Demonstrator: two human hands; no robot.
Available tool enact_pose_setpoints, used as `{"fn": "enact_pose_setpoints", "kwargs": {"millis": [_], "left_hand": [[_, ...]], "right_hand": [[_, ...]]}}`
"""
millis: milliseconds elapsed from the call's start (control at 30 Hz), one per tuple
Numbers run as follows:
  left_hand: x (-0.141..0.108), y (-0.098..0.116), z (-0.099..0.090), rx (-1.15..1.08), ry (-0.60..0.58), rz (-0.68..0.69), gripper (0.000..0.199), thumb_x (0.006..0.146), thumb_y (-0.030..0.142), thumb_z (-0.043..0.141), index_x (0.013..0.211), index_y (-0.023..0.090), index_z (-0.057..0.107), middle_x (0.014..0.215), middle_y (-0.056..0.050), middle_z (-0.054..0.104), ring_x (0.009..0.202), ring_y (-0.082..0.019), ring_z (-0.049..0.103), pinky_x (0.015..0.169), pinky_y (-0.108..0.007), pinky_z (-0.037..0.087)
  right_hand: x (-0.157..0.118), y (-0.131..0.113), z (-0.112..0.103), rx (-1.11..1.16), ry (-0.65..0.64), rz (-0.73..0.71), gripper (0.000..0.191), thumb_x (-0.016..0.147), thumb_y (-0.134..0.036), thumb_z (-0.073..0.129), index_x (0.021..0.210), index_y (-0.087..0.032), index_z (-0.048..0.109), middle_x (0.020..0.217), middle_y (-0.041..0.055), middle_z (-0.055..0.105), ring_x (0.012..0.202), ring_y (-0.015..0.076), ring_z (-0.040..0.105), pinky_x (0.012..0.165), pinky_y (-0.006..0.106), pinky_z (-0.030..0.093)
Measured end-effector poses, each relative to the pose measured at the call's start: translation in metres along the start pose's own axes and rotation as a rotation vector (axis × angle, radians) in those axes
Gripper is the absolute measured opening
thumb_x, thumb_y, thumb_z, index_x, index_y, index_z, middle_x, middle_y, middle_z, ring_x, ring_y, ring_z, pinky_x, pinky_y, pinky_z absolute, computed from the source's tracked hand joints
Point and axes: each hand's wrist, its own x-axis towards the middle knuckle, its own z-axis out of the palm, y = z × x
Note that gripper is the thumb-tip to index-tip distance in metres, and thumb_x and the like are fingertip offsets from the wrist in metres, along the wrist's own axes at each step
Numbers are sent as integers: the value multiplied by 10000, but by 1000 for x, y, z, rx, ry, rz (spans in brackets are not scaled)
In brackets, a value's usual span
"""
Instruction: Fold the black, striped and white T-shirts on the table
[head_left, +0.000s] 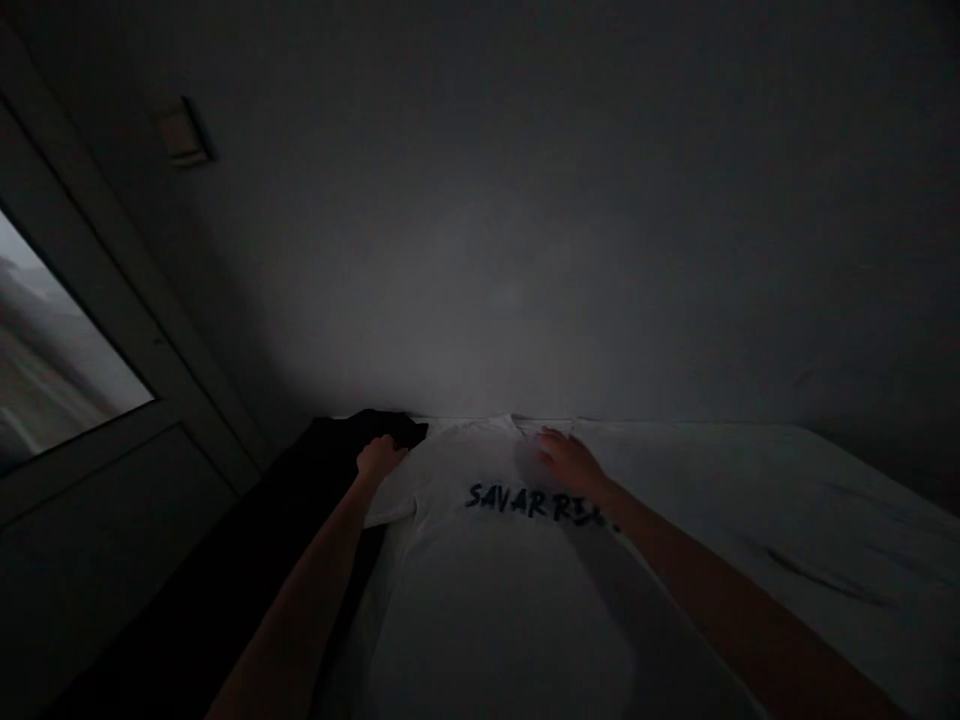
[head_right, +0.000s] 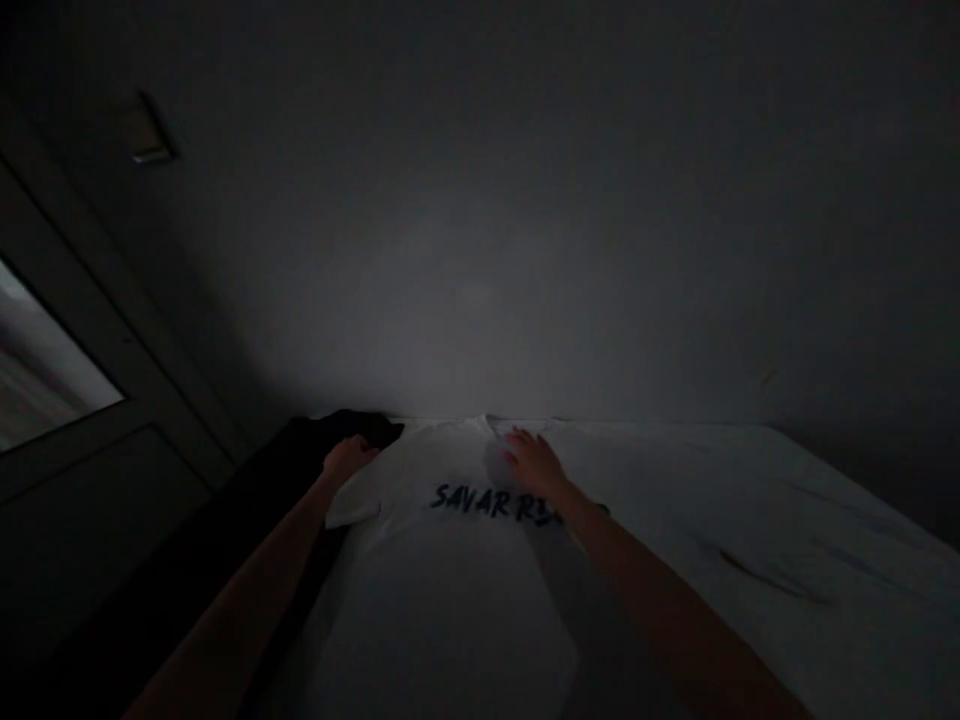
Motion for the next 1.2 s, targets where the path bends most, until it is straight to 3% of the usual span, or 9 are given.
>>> {"fn": "enact_pose_setpoints", "kwargs": {"millis": [133, 200, 300, 400, 533, 600, 767, 1033, 1200], "left_hand": [[12, -10, 12, -113, -102, 80, 191, 830, 315, 663, 946, 165, 685, 1022, -89, 736, 935, -202, 696, 735, -236, 483], [14, -11, 17, -168, -130, 128, 136, 835, 255, 643, 930, 167, 686, 1011, -72, 737, 921, -169, 687, 728, -209, 475], [14, -16, 24, -240, -180, 168, 152, 861, 165, 546, 913, 158, 688, 927, -61, 737, 816, -145, 679, 671, -203, 474], [17, -24, 30, -294, -216, 171, 235, 854, 97, 462, 918, 139, 684, 838, -66, 721, 705, -146, 654, 617, -225, 468], [24, -27, 40, -366, -275, 209, 142, 799, 106, 537, 817, 136, 675, 800, -59, 697, 772, -162, 639, 667, -235, 464], [25, -23, 46, -422, -345, 239, 148, 829, 239, 579, 776, 139, 674, 726, -39, 669, 721, -163, 620, 631, -238, 456], [21, -5, 56, -542, -470, 280, 510, 863, 604, 513, 747, 127, 654, 562, 12, 536, 520, -121, 492, 514, -239, 396], [9, 14, 51, -527, -251, 245, 390, 696, 306, 779, 1002, 116, 630, 994, -64, 675, 908, -179, 615, 766, -239, 459], [6, 9, 30, -421, -154, 176, 203, 703, 195, 760, 883, 169, 667, 937, -52, 712, 916, -214, 649, 789, -269, 456]], "right_hand": [[42, -121, 28, 127, -56, -47, 453, 1010, -344, 436, 1425, -186, 526, 1522, 150, 457, 1415, 264, 411, 1133, 410, 347], [55, -154, 41, 140, -47, -50, 463, 1024, -349, 403, 1443, -180, 502, 1542, 152, 427, 1424, 256, 398, 1126, 407, 357], [66, -179, 59, 150, -25, -33, 487, 1037, -333, 354, 1486, -163, 439, 1582, 174, 344, 1447, 273, 357, 1142, 466, 324], [69, -187, 72, 140, 27, -41, 525, 1038, -365, 337, 1523, -170, 382, 1591, 177, 318, 1464, 297, 317, 1165, 544, 250], [68, -186, 82, 105, 44, -50, 567, 1035, -414, 307, 1533, -150, 374, 1589, 168, 328, 1468, 318, 303, 1178, 546, 216], [67, -185, 82, 83, 28, -52, 567, 1031, -396, 300, 1537, -149, 369, 1596, 159, 315, 1471, 318, 297, 1183, 532, 213], [68, -183, 82, 40, -5, -61, 592, 984, -284, 335, 1554, -125, 328, 1605, 170, 276, 1475, 333, 282, 1175, 555, 223], [66, -181, 78, 1, -59, -87, 711, 956, -378, 412, 1580, -92, 227, 1623, 167, 221, 1486, 341, 247, 1187, 530, 214], [64, -183, 79, 10, -9, -83, 630, 991, -354, 355, 1573, -129, 271, 1612, 164, 271, 1474, 335, 281, 1178, 534, 224]]}}
